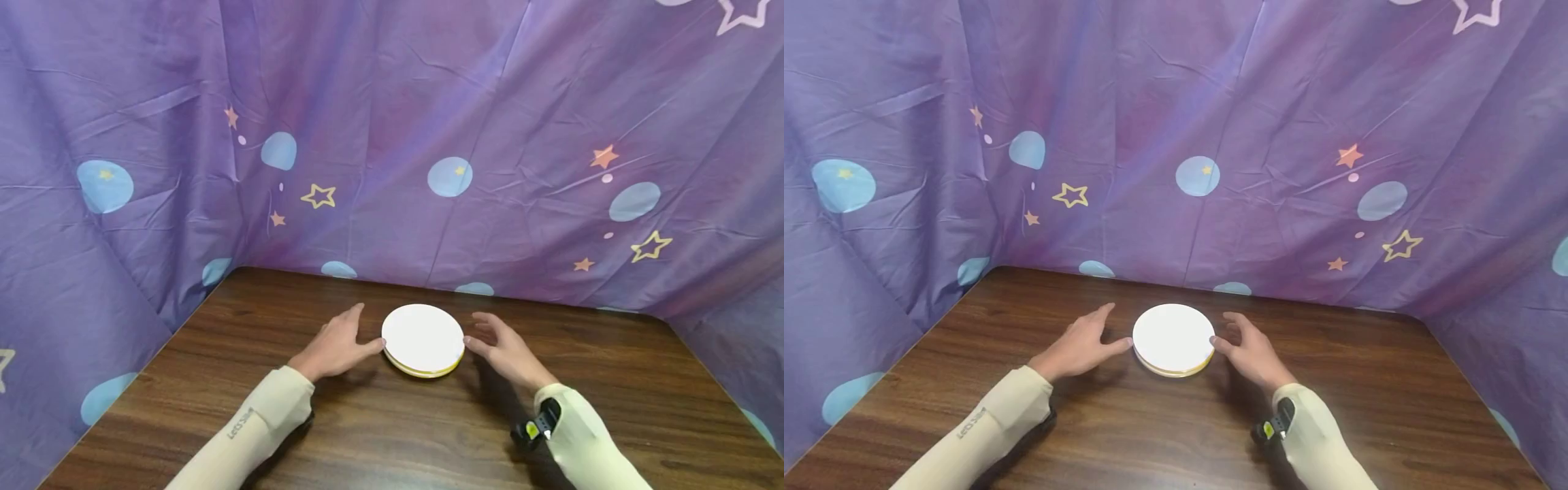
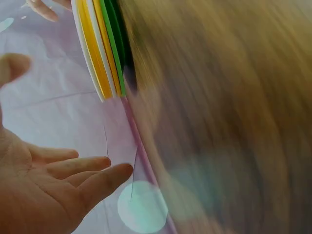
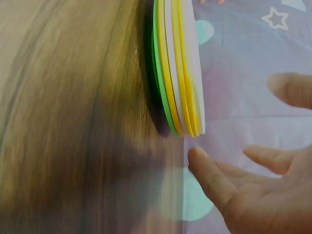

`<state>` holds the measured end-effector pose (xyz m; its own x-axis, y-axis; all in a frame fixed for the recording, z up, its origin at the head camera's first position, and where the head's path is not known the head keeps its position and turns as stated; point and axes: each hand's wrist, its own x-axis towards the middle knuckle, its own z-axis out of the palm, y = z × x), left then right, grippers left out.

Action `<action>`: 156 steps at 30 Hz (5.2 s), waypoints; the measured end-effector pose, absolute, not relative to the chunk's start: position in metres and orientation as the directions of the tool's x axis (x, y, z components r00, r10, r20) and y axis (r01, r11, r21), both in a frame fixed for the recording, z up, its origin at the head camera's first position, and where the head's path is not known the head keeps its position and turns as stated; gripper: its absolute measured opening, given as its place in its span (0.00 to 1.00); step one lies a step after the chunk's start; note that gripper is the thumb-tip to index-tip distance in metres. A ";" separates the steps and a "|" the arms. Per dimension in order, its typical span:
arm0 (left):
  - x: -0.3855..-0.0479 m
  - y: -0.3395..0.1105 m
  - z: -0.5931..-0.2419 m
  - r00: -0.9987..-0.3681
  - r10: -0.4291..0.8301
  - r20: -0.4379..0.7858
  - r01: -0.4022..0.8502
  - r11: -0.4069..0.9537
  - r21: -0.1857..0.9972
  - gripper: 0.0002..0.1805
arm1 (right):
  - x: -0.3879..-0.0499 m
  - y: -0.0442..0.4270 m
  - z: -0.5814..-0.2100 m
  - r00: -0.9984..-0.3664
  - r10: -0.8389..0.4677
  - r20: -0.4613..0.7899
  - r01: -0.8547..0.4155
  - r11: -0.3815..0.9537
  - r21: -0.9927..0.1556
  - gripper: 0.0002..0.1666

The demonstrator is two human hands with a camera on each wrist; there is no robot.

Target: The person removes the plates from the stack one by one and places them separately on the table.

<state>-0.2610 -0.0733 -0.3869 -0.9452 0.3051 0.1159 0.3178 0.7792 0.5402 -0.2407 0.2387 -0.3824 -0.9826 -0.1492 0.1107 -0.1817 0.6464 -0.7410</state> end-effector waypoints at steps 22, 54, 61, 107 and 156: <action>-0.265 -0.049 -0.395 -0.937 0.321 0.136 0.333 0.705 0.626 0.33 | -0.251 0.215 -0.400 -0.999 -0.049 -0.019 -0.012 0.560 -0.828 0.40; -0.271 -0.039 -0.399 -0.933 0.330 0.144 0.335 0.645 0.687 0.28 | -0.250 0.212 -0.407 -0.999 -0.005 0.040 -0.036 0.553 -0.832 0.35; -0.274 -0.046 -0.397 -0.947 0.306 0.093 0.272 0.619 0.736 0.33 | -0.254 0.203 -0.407 -0.999 -0.005 0.033 -0.030 0.544 -0.838 0.36; -0.276 -0.058 -0.401 -0.955 0.296 0.031 0.172 0.465 0.868 0.28 | -0.257 0.201 -0.407 -0.999 0.018 -0.034 0.038 0.597 -0.801 0.40; -0.279 -0.087 -0.409 -0.988 0.143 -0.051 -0.020 0.213 0.977 0.31 | -0.258 0.209 -0.412 -0.999 -0.008 -0.053 0.042 0.489 -0.871 0.37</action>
<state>-0.2789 -0.0874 -0.4089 -0.9884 0.1429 -0.0514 -0.0200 0.2131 0.9768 -0.2578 0.2091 -0.4120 -0.9986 -0.0085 -0.0529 0.0420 0.4893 -0.8711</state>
